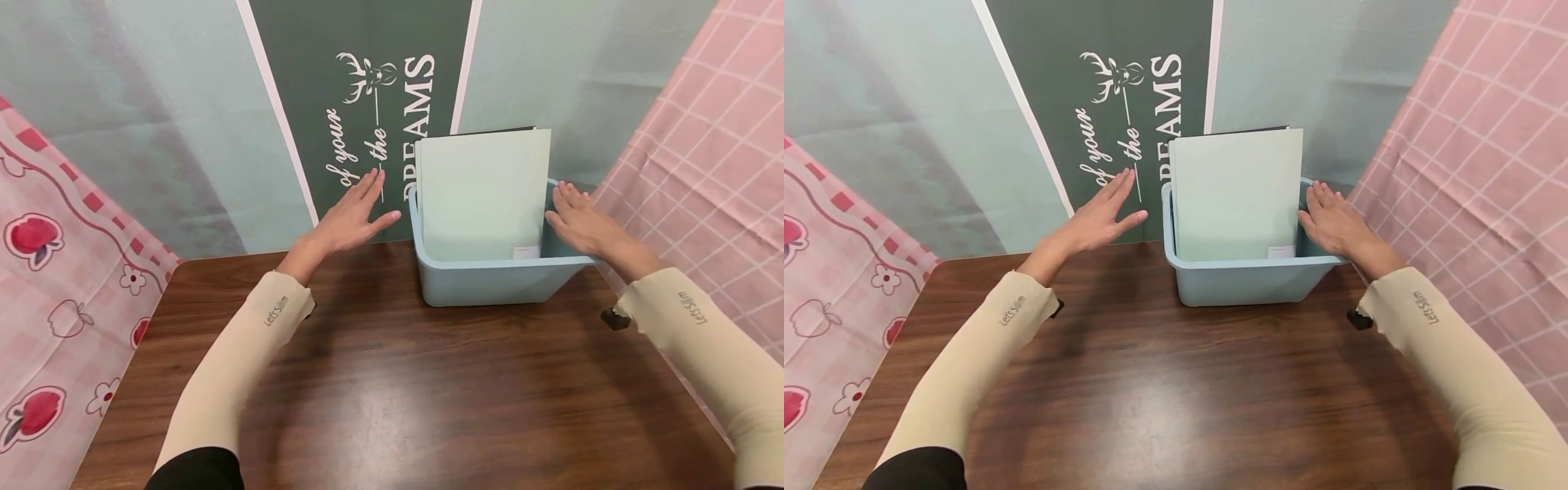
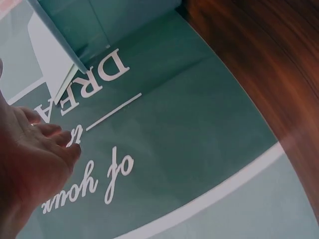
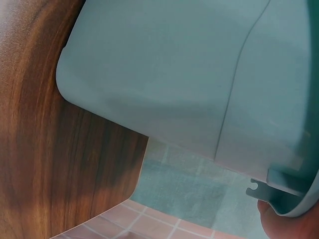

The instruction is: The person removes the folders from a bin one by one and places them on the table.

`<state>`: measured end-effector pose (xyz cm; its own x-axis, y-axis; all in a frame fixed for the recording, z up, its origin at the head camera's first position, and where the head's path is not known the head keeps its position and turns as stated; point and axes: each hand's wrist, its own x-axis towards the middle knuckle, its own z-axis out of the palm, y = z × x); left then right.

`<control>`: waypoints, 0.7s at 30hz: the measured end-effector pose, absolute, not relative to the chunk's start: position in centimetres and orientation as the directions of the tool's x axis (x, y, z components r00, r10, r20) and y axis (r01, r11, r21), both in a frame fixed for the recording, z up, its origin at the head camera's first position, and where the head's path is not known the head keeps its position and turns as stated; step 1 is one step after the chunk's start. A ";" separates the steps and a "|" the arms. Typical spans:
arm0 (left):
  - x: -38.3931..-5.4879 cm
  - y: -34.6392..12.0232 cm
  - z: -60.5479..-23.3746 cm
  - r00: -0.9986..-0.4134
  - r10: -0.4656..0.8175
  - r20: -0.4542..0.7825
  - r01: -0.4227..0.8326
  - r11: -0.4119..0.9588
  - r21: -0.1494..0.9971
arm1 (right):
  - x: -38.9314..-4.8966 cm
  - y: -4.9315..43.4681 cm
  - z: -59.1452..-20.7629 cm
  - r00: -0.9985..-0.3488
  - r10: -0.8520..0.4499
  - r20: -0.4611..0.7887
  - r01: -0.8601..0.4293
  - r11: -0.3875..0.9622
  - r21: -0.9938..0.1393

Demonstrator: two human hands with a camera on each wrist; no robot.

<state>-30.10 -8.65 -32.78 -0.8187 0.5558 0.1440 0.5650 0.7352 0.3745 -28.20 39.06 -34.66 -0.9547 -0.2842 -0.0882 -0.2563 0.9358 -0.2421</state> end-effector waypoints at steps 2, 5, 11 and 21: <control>-30.2 -8.2 -32.9 -0.817 0.556 0.154 0.567 0.723 0.395 | -28.2 39.1 -34.7 -0.955 -0.282 -0.089 -0.254 0.937 -0.239; -30.3 -7.4 -33.0 -0.816 0.552 0.171 0.565 0.702 0.433 | -28.2 39.1 -34.7 -0.956 -0.277 -0.092 -0.249 0.939 -0.238; -30.6 -6.3 -33.6 -0.819 0.540 0.194 0.556 0.663 0.501 | -28.3 39.0 -34.7 -0.958 -0.273 -0.089 -0.246 0.940 -0.235; -31.9 -4.3 -33.8 -0.820 0.507 0.265 0.556 0.598 0.578 | -28.1 38.9 -34.7 -0.962 -0.264 -0.075 -0.240 0.941 -0.239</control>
<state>-31.89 -4.30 -33.81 -0.8203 0.5070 0.2646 0.5558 0.5976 0.5779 -28.08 38.86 -34.73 -0.9616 -0.2639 -0.0753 -0.2395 0.9410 -0.2389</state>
